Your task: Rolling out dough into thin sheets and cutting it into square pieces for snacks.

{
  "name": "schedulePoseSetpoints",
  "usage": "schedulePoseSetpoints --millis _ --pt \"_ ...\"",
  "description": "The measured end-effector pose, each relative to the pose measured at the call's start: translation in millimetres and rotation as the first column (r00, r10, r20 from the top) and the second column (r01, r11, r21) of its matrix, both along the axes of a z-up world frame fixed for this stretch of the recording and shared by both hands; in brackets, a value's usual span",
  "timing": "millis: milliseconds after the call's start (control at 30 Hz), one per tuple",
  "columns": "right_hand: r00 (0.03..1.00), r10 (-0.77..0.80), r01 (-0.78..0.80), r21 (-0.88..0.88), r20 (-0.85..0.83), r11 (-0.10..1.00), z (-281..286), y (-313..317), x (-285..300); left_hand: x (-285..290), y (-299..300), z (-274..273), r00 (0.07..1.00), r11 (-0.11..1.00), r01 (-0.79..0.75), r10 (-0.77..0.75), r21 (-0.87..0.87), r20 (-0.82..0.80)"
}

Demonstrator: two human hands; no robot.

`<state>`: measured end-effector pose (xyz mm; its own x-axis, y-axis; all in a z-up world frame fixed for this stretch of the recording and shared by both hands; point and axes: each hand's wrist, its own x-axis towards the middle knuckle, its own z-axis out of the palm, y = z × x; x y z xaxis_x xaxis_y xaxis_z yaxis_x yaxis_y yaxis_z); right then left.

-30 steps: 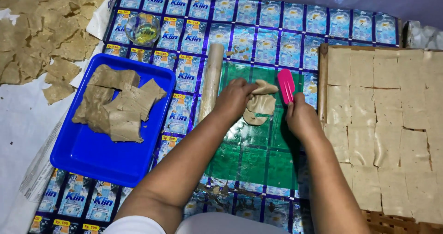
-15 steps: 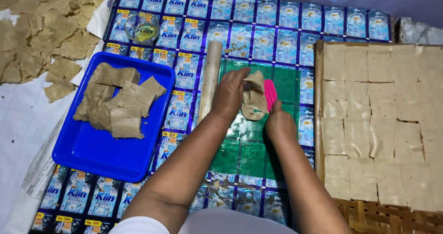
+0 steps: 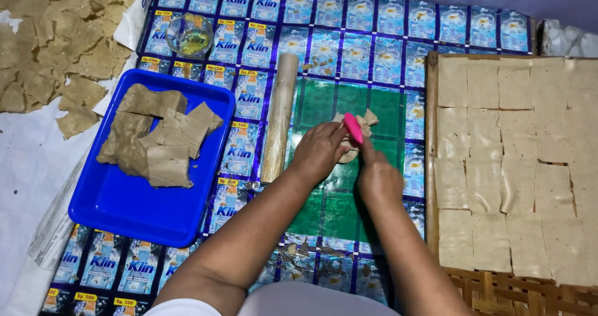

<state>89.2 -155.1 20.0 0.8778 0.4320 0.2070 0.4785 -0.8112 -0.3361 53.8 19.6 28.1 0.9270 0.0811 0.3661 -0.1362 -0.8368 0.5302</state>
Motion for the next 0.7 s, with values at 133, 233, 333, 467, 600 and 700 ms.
schedulePoseSetpoints --millis 133,233,333,467,600,700 --pt "0.996 0.012 -0.018 -0.069 -0.091 0.997 -11.6 -10.4 16.2 -5.3 2.9 -4.7 1.000 0.993 -0.019 0.016 -0.113 -0.027" --pt "0.904 0.016 0.098 0.243 -0.426 0.965 -23.6 -40.0 58.1 0.2 6.7 -1.8 0.986 0.947 -0.054 0.001 -0.315 -0.166" --pt "0.763 0.055 0.281 0.407 -0.644 0.869 -32.1 -61.5 88.9 3.7 9.7 -19.9 0.999 0.890 -0.003 0.021 -0.457 0.034" --pt "0.630 0.105 0.219 0.305 -0.769 0.927 6.4 -45.7 98.1 29.7 11.4 -33.7 0.976 0.949 -0.208 0.219 -0.238 0.019" --pt "0.467 0.271 0.079 0.345 -0.842 0.935 17.9 -51.2 106.2 41.8 10.2 -39.6 0.952 0.937 -0.271 0.227 -0.220 -0.207" --pt "0.626 0.330 -0.118 0.332 -0.706 0.936 15.8 -63.2 90.6 27.0 13.2 -9.3 0.914 0.815 -0.267 0.045 -0.514 -0.404"
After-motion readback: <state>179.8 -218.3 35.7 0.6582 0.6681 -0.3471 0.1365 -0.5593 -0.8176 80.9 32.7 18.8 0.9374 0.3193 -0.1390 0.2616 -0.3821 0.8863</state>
